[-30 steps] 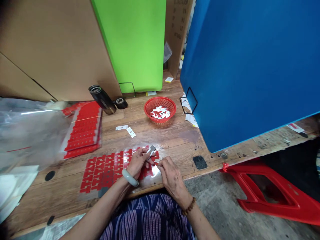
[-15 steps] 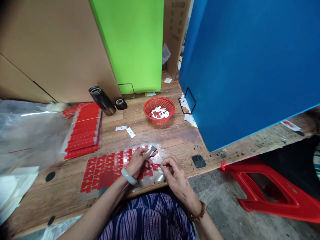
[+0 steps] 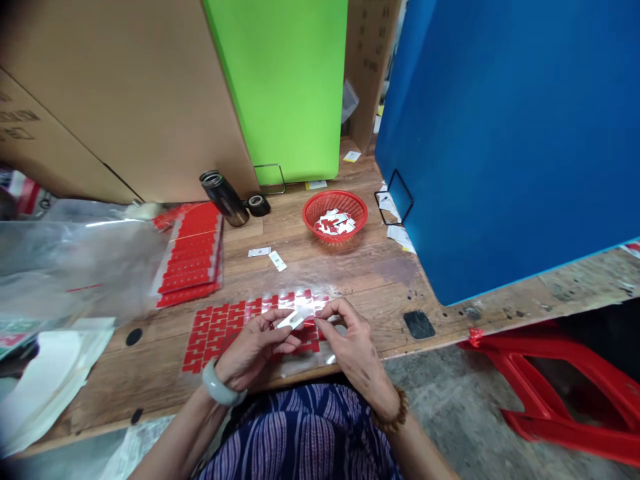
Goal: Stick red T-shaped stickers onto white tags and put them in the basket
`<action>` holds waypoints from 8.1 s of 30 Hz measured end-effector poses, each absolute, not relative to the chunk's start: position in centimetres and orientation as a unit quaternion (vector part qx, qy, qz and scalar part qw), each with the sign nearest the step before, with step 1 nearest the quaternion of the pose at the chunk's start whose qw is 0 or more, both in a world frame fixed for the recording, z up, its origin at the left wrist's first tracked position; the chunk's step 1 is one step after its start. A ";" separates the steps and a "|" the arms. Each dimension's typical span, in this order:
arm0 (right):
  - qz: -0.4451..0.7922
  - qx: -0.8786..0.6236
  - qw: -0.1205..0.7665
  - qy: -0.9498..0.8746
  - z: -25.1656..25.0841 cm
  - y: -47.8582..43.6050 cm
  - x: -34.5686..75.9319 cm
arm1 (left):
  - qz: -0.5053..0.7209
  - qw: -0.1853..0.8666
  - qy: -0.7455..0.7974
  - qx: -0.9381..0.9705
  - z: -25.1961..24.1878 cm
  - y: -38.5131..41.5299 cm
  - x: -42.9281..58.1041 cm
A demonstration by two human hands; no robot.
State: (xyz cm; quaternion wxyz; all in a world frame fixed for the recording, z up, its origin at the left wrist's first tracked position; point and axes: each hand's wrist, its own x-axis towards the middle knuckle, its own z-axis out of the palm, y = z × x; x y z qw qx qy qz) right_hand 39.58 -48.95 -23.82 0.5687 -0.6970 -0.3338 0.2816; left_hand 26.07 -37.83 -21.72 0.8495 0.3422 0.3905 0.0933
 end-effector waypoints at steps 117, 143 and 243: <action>0.265 -0.713 0.530 -0.376 -25.4 -47.1 39.7 | 0.113 0.782 0.466 0.398 -22.5 -39.4 25.8; 0.600 -0.442 0.652 -0.137 -25.2 -47.0 37.6 | 0.193 0.740 0.460 0.452 -22.6 -39.9 25.6; 0.182 -0.786 0.305 -0.507 -27.3 -31.8 40.6 | 0.241 0.748 0.430 0.445 -27.1 -38.2 24.4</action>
